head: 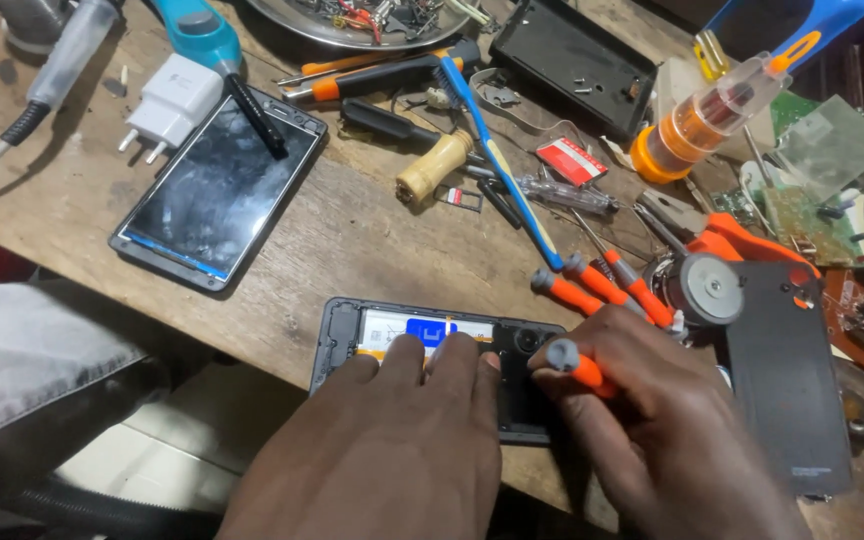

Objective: Testing phone functionality and using a precision screwdriver to work on the internal components of a disassembled smartphone.

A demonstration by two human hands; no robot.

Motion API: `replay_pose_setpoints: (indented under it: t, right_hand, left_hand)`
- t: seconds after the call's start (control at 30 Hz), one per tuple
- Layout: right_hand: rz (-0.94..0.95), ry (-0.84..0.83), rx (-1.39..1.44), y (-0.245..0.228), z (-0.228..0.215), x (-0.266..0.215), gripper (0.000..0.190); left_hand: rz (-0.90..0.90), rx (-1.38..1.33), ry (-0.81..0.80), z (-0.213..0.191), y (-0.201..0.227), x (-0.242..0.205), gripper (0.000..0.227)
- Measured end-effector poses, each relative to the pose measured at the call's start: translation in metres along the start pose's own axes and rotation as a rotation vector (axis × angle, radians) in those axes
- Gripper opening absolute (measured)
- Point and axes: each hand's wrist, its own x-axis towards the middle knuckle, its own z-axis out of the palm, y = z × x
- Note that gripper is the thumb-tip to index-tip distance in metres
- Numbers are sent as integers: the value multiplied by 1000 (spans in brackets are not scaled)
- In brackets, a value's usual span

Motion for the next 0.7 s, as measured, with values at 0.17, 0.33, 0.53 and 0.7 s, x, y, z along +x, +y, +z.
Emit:
replay_pose_setpoints:
  t: [0.17,0.33,0.53,0.7]
  right_hand:
    - [-27,6,-21,-7,12,3,10]
    - [-68,-1,-36,-13,17,6,13]
    - [-94,27,-63,-11,22,6,10]
    - [-29,15,-76,-11,21,5,10]
  left_hand:
    - [-80,-33,-82,-3,2,1,29]
    - [4,57,-1,-14,-8,-1,24]
    - [39,-99,-329,-22,-23,5,32]
    - [8,-159,-553,-35,-23,12,33]
